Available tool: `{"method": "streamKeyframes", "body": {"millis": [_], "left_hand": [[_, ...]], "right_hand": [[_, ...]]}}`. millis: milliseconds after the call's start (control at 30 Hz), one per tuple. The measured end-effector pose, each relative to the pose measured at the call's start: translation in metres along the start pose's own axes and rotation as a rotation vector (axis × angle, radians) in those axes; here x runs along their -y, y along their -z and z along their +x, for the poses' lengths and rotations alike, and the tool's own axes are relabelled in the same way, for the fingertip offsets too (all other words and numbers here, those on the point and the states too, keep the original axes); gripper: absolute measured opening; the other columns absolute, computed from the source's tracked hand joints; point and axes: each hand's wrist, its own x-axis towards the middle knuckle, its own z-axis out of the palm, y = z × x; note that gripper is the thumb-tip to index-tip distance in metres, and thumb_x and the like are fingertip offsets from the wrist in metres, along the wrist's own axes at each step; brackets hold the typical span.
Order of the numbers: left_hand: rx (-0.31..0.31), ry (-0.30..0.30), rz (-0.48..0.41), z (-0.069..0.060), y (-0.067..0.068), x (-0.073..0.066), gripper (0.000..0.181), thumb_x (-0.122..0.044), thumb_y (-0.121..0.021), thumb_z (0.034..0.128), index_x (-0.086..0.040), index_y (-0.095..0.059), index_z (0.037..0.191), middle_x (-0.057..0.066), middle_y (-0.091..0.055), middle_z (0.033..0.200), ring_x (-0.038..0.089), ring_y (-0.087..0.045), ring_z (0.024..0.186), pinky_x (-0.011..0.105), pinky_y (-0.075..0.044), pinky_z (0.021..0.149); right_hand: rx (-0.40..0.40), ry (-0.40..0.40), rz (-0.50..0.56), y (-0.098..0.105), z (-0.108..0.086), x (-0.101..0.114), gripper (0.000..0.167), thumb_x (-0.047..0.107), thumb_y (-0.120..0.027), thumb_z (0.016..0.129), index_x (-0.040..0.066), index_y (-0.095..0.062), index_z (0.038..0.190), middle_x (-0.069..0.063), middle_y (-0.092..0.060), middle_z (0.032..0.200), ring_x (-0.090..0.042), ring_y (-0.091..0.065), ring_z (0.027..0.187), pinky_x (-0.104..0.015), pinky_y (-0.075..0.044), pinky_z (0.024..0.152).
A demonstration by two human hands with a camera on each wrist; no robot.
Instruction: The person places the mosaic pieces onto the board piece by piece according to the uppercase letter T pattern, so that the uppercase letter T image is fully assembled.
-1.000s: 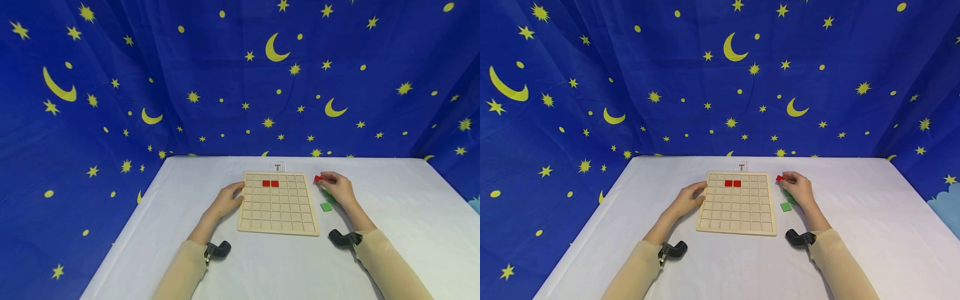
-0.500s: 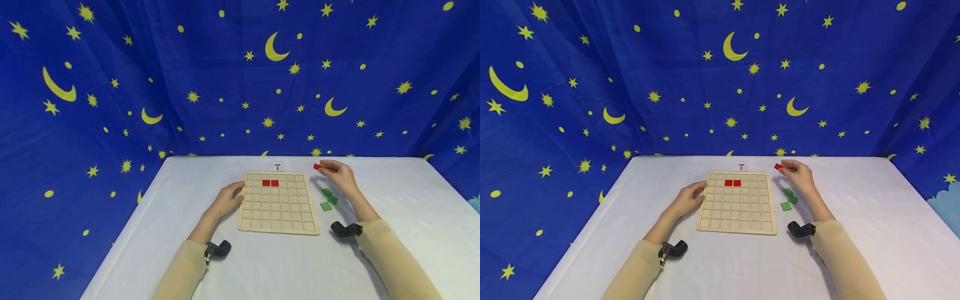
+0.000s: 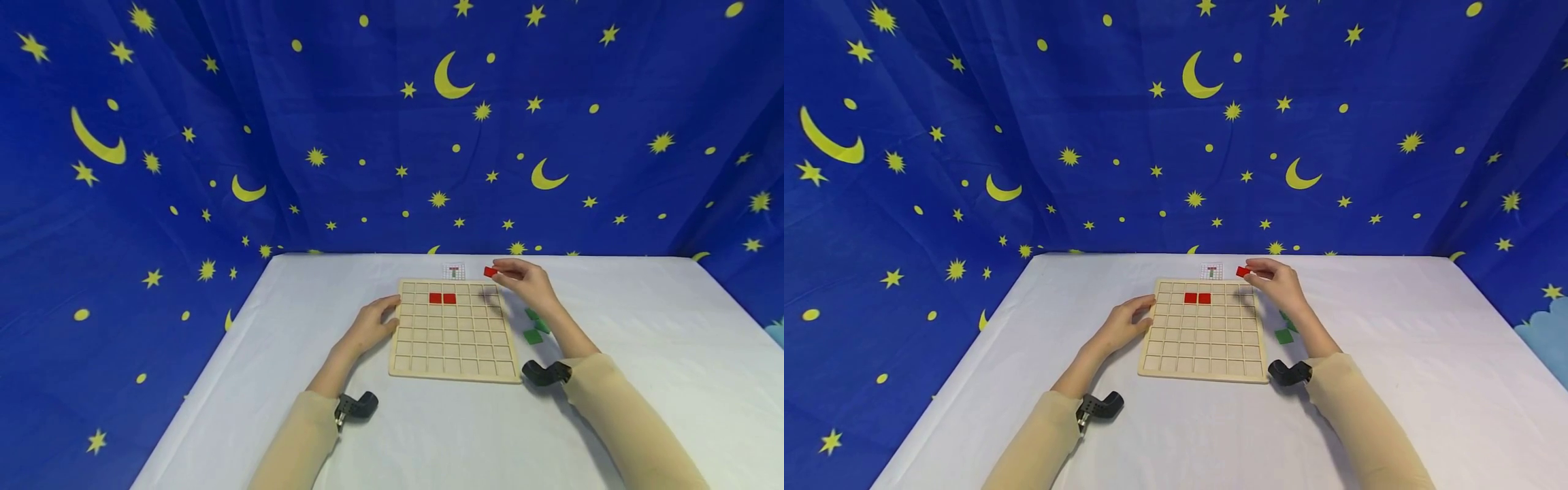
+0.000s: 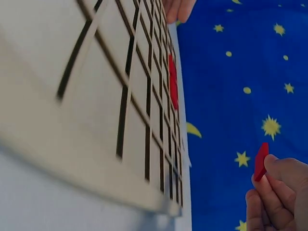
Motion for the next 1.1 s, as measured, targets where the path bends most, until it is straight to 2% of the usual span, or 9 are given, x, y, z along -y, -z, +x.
{"method": "streamKeyframes", "body": {"millis": [300, 567, 733, 1100], "left_hand": [[0.006, 0.007, 0.000, 0.000, -0.001, 0.001, 0.051, -0.008, -0.063, 0.0890, -0.001, -0.047, 0.137, 0.014, -0.052, 0.133, 0.025, -0.047, 0.125, 0.032, -0.038, 0.106], [0.009, 0.006, 0.008, 0.000, 0.000, 0.000, 0.049, -0.008, -0.062, 0.0897, -0.001, -0.047, 0.136, 0.014, -0.051, 0.134, 0.026, -0.045, 0.126, 0.034, -0.036, 0.107], [0.004, 0.001, 0.008, 0.001, 0.000, 0.001, 0.049, -0.007, -0.062, 0.0893, 0.000, -0.047, 0.136, 0.014, -0.051, 0.134, 0.026, -0.046, 0.126, 0.034, -0.036, 0.106], [0.001, 0.001, 0.000, 0.000, 0.000, 0.001, 0.050, -0.007, -0.062, 0.0890, 0.000, -0.047, 0.136, 0.015, -0.051, 0.134, 0.027, -0.047, 0.124, 0.034, -0.038, 0.105]], "right_hand": [[0.054, 0.003, 0.055, -0.016, 0.004, 0.011, 0.042, 0.024, -0.068, 0.089, 0.000, -0.060, 0.123, -0.016, -0.060, 0.122, -0.028, -0.059, 0.108, -0.024, -0.053, 0.085], [0.079, 0.018, 0.086, -0.025, 0.007, 0.012, 0.039, 0.019, -0.068, 0.088, 0.001, -0.060, 0.122, -0.016, -0.060, 0.121, -0.029, -0.058, 0.110, -0.030, -0.053, 0.086], [0.094, 0.033, 0.093, -0.031, 0.005, 0.008, 0.040, 0.018, -0.068, 0.088, -0.001, -0.059, 0.123, -0.016, -0.061, 0.119, -0.029, -0.058, 0.109, -0.033, -0.052, 0.088], [0.119, 0.007, 0.062, -0.040, 0.003, -0.007, 0.039, 0.018, -0.067, 0.089, -0.001, -0.060, 0.122, -0.016, -0.063, 0.116, -0.030, -0.059, 0.106, -0.039, -0.052, 0.088]]}}
